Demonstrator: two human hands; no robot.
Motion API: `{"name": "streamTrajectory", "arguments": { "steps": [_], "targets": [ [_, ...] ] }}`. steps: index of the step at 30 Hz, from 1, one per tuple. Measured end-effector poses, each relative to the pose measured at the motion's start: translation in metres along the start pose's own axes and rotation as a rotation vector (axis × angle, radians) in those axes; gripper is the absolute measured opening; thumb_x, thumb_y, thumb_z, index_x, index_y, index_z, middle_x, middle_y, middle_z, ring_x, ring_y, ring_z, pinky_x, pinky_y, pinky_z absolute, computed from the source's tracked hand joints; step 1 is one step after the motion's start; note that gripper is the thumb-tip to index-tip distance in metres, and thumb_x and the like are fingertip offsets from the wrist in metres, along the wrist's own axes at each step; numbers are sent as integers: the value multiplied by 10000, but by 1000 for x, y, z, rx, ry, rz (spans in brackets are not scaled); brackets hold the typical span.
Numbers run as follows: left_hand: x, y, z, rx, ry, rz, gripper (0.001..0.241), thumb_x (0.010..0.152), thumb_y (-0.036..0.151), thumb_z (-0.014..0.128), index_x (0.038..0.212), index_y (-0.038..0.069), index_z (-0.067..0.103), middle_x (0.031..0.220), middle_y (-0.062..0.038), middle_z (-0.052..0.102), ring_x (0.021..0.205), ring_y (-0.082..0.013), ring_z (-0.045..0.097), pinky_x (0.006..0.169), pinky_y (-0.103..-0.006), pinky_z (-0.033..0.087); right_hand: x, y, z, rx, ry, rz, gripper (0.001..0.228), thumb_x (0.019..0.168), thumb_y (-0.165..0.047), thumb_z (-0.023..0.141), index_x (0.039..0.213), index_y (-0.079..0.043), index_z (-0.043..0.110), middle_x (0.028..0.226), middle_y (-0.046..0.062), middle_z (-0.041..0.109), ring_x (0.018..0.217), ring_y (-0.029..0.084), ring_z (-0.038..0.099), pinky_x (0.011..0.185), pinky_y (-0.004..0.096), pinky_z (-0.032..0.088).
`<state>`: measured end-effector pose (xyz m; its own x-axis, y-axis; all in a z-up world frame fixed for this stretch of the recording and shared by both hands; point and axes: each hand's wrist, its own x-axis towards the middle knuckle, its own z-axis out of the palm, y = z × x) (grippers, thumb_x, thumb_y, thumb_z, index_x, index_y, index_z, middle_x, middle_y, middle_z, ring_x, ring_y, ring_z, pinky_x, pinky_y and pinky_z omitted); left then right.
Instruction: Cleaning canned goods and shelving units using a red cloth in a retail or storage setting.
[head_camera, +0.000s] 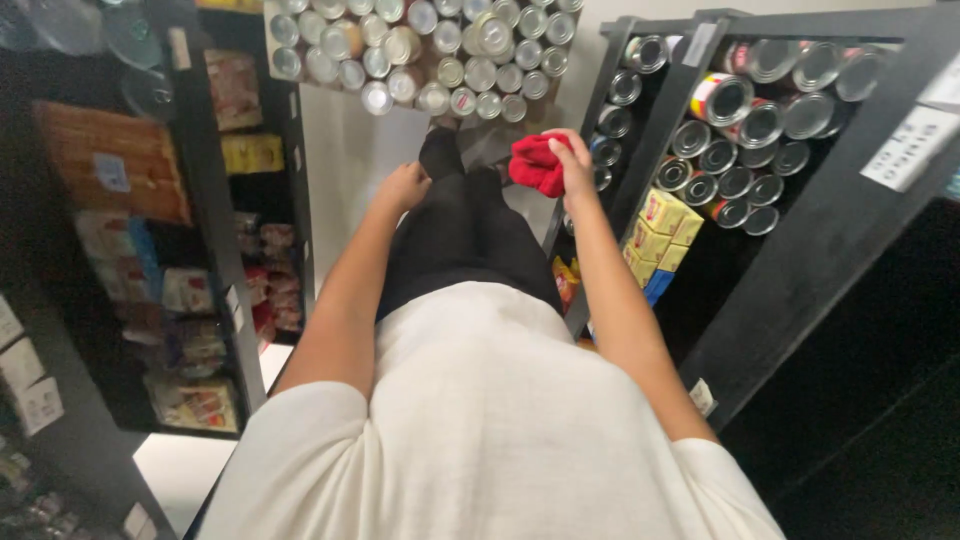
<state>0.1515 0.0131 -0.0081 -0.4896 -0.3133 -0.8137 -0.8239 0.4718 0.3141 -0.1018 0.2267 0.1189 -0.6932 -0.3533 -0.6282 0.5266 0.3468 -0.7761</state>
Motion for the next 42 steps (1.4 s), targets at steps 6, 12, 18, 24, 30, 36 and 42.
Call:
{"name": "streamTrajectory", "arguments": {
  "steps": [6,12,18,24,30,36,42],
  "targets": [
    [20,-44,-27,-33,-57,-98,390,976,428,605,1145,87,692,1157,-206,691,1166,-387,666,999,-531,522,16,3,5,230,160,69,166,946,-178,683,1096,-133,740,1034,49,690,964,166,673,886,301,574],
    [-3,-1,-126,-112,23,75,369,983,289,569,1221,45,709,1200,-219,721,1188,-388,669,1023,-510,520,22,-4,30,456,427,65,73,932,-162,693,990,-120,707,1044,82,720,980,223,695,894,328,558],
    [-17,-11,-158,-178,177,238,305,994,370,576,1133,105,635,1110,-178,678,1124,-410,661,1004,-516,520,-10,-58,133,213,284,-50,88,959,-240,681,1007,-180,725,1040,-1,696,991,145,653,920,288,524],
    [-26,-57,-98,-274,295,353,273,998,263,599,1073,9,665,1034,-269,668,1091,-454,634,988,-547,482,14,11,154,-190,-113,-488,189,933,-213,680,1105,-141,710,1117,98,659,1164,237,594,1106,377,389],
    [-91,-77,-13,-379,289,248,168,1022,319,615,1102,177,655,997,-82,682,1050,-307,664,951,-457,509,-66,69,108,-464,-250,-534,228,835,-235,692,1056,-207,738,1023,4,644,1069,193,641,1040,347,429],
    [-170,-56,60,-533,280,349,125,1042,248,606,1116,156,648,995,-88,674,1021,-294,670,938,-444,517,-182,149,33,-632,-120,-546,171,963,-254,683,1099,-153,710,1032,124,585,1073,364,609,1041,461,426],
    [-235,-50,100,-595,306,503,94,1041,214,596,1092,175,666,977,-87,666,1026,-310,666,959,-440,521,-262,188,17,-515,-7,-493,193,1075,-319,599,1075,-147,686,989,113,585,1034,333,622,1031,434,434]
  ]
}}
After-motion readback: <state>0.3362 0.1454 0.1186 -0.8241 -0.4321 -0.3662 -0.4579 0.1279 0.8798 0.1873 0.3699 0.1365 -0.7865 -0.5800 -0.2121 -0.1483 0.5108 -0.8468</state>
